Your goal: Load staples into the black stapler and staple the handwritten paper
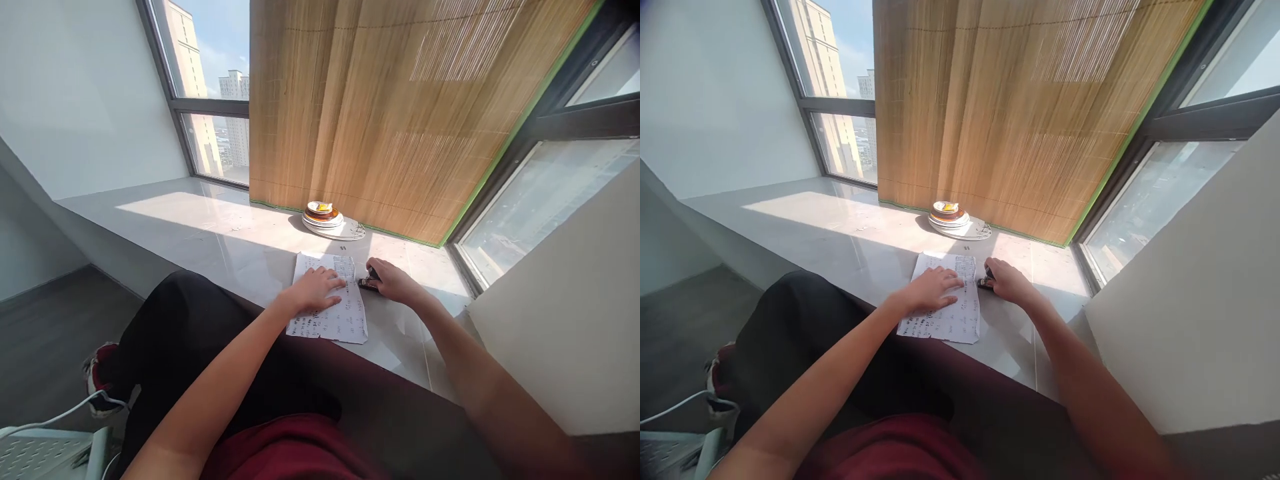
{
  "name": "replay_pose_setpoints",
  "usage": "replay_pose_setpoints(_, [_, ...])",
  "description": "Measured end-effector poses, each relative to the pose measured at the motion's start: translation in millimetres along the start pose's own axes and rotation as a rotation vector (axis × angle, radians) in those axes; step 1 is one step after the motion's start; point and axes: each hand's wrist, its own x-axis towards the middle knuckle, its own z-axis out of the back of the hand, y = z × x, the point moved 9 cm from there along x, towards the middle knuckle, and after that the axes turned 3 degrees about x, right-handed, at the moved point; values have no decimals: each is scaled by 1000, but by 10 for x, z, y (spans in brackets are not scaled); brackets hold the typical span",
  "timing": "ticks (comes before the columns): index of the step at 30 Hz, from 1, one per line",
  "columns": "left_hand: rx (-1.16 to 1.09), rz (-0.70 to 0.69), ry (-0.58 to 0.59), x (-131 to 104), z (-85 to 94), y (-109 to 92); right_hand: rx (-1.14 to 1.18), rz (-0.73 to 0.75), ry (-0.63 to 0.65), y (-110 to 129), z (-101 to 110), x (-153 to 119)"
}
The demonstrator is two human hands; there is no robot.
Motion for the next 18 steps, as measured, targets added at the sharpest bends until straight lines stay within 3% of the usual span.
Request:
replay_pose_setpoints(5, [47,12,-16,-24,-22,-11,71,-167,14,-268,-12,-12])
replay_pose_setpoints(11, [-74,-18,12,-60,-93,4,241,-40,-49,37,-104,84])
replay_pose_setpoints(18, [-113,-13,60,-71,-118,1,331,8,-77,63,-106,83])
